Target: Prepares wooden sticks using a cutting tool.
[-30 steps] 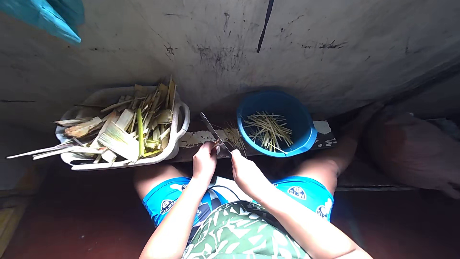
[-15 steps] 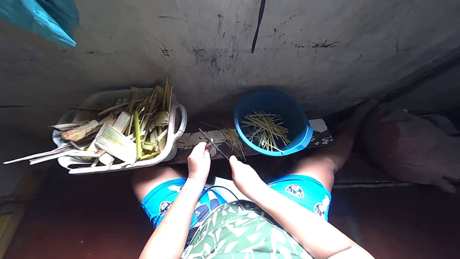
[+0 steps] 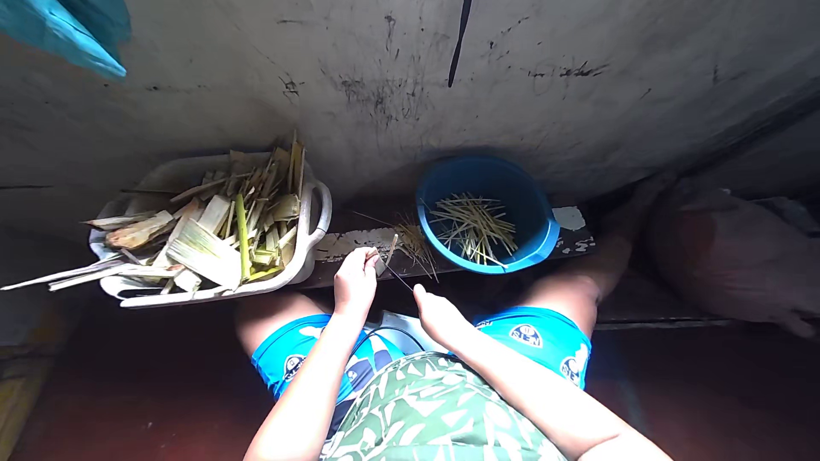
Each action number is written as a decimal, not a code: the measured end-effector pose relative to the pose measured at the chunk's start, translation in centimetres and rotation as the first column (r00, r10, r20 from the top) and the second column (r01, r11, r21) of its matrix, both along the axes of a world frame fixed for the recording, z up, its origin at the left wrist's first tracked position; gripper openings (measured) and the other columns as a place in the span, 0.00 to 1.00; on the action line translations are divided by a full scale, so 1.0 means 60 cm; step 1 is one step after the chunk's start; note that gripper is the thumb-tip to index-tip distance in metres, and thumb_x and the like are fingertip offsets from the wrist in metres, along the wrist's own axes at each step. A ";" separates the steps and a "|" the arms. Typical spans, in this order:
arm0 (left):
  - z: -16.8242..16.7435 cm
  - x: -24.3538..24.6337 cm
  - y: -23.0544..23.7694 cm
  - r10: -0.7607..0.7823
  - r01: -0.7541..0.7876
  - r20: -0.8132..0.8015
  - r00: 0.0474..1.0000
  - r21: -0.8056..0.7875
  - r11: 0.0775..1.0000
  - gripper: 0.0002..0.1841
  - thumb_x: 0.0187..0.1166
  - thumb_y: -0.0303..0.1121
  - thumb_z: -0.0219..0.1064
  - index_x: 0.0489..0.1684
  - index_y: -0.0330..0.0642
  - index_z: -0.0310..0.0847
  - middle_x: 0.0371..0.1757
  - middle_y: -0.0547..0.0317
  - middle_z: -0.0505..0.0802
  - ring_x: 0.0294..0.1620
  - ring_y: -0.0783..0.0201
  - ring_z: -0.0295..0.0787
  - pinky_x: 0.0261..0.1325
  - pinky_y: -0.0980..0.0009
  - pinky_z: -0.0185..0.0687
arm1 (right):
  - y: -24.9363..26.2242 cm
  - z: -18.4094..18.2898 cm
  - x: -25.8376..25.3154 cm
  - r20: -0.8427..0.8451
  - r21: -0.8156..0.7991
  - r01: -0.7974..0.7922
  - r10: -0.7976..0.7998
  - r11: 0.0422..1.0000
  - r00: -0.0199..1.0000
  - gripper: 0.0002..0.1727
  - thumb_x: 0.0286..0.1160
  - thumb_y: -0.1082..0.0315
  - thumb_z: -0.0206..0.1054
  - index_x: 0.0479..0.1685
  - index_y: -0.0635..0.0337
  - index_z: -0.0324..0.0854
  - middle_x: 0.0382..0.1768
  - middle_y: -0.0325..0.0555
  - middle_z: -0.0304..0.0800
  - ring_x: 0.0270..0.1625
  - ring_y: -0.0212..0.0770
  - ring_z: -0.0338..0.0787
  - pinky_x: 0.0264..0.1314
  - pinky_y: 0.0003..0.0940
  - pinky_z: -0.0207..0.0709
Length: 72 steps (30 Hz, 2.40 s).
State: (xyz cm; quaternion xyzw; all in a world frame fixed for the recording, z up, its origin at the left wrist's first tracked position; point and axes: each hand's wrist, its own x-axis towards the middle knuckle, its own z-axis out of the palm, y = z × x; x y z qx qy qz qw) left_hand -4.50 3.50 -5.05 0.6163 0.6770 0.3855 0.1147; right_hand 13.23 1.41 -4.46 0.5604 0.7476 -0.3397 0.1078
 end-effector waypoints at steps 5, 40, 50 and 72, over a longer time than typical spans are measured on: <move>0.015 -0.008 0.017 0.013 0.003 0.071 0.997 -0.221 0.975 0.20 0.78 0.42 0.75 0.64 0.41 0.88 0.54 0.48 0.95 0.51 0.56 0.94 0.60 0.55 0.88 | 0.002 -0.001 -0.002 0.002 0.003 -0.014 0.014 1.000 1.000 0.18 0.91 0.73 0.43 0.75 0.61 0.63 0.50 0.61 0.87 0.58 0.60 0.91 0.57 0.54 0.84; 0.154 -0.075 -0.011 0.141 0.046 0.876 0.461 -0.182 0.982 0.05 0.80 0.18 0.65 0.45 0.36 0.85 0.33 0.61 0.93 0.30 0.72 0.88 0.37 0.77 0.88 | 0.029 -0.018 0.033 -0.794 -0.284 0.274 -0.386 0.919 0.469 0.16 0.85 0.65 0.62 0.65 0.61 0.71 0.38 0.36 0.92 0.21 0.24 0.77 0.22 0.21 0.69; 0.154 -0.045 -0.014 0.058 0.222 0.920 0.386 -0.154 0.963 0.07 0.80 0.17 0.62 0.41 0.37 0.85 0.28 0.63 0.90 0.27 0.74 0.87 0.36 0.79 0.87 | 0.004 0.073 0.030 -0.894 -0.405 0.162 -0.426 0.900 0.138 0.27 0.67 0.77 0.74 0.63 0.58 0.64 0.29 0.32 0.86 0.19 0.20 0.75 0.19 0.15 0.66; 0.093 -0.058 0.017 0.264 0.079 0.837 0.480 -0.341 0.937 0.11 0.85 0.22 0.62 0.62 0.37 0.74 0.35 0.61 0.83 0.30 0.73 0.84 0.39 0.79 0.86 | 0.067 0.112 0.153 -0.876 0.212 0.795 -0.249 0.569 0.412 0.25 0.70 0.71 0.75 0.63 0.65 0.68 0.33 0.36 0.88 0.23 0.23 0.81 0.24 0.20 0.77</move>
